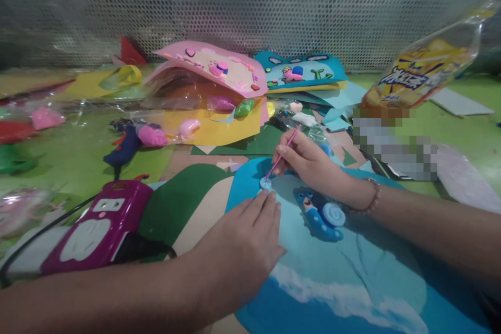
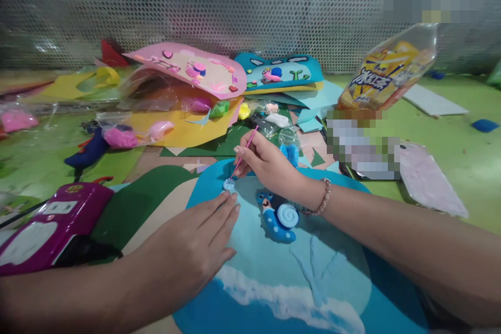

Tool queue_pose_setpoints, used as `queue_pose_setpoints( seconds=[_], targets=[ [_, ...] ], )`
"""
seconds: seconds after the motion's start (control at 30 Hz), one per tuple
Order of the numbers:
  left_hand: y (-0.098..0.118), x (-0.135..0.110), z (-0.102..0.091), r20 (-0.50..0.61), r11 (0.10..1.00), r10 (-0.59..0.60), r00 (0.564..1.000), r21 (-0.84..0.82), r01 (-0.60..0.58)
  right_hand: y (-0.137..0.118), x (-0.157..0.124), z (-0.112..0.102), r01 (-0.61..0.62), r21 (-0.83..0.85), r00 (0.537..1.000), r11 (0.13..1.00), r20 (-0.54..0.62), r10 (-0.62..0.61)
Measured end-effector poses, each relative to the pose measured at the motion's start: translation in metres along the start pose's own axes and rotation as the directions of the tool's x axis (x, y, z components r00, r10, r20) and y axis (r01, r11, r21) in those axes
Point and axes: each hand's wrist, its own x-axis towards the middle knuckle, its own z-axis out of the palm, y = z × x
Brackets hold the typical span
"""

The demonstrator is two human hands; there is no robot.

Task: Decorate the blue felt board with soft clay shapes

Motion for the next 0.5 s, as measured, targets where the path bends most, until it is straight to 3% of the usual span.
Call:
queue_pose_setpoints(
  seconds=[0.23, 0.5],
  targets=[
    [-0.0002, 0.0006, 0.001, -0.004, 1.0, 0.01, 1.0, 0.009, -0.01, 0.0022, 0.001, -0.0012, -0.001, 0.038, 0.996, 0.999, -0.085, 0.004],
    [-0.0002, -0.0002, 0.0022, 0.006, 1.0, 0.003, 1.0, 0.013, -0.003, 0.0005, -0.0016, -0.0027, 0.017, 0.002, 0.999, 1.0, -0.05, -0.017]
  ],
)
